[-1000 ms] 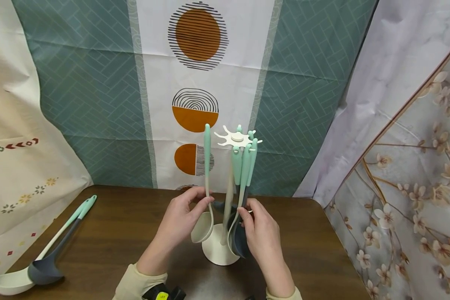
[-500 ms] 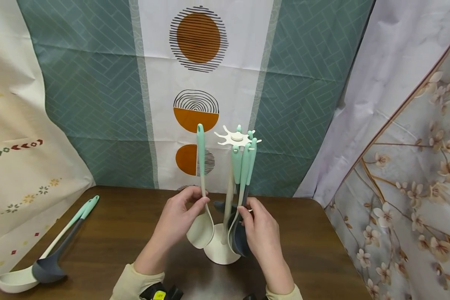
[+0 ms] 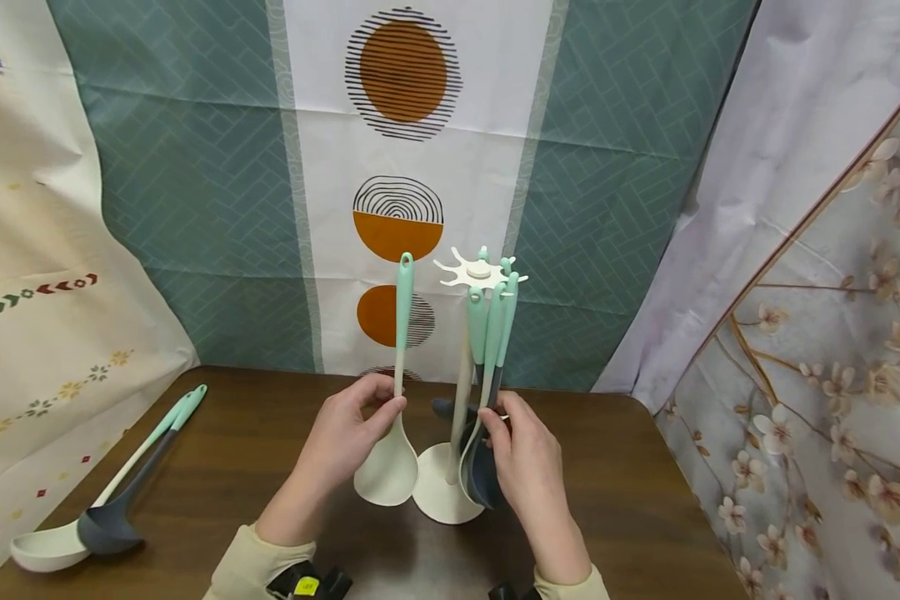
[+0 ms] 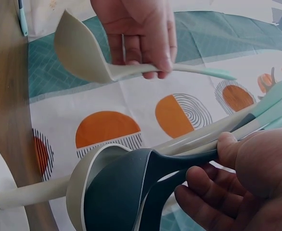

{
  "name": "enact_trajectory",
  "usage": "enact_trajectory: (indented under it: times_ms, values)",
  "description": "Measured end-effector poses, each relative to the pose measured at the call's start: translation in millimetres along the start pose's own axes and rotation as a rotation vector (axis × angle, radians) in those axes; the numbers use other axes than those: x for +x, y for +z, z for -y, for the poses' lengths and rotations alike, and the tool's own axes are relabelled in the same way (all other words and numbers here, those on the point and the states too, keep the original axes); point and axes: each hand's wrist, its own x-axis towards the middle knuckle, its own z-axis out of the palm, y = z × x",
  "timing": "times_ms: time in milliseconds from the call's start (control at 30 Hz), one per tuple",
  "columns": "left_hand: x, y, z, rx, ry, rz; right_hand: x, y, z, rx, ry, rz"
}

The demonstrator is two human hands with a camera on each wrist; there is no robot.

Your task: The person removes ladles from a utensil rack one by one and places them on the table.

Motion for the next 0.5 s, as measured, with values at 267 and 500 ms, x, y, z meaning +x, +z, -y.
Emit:
enact_trajectory:
  times_ms: [267, 500]
  values:
    - [-6.2, -12.8, 10.9, 0.064, -0.017, -0.013, -0.2, 0.2, -0.2, -0.004, 0.011, 0.015]
    - [-8.9, -20.6, 17.2, 0.105, -0.028, -0.003, -1.1, 0.0, 0.6, -0.006, -0.008, 0.006]
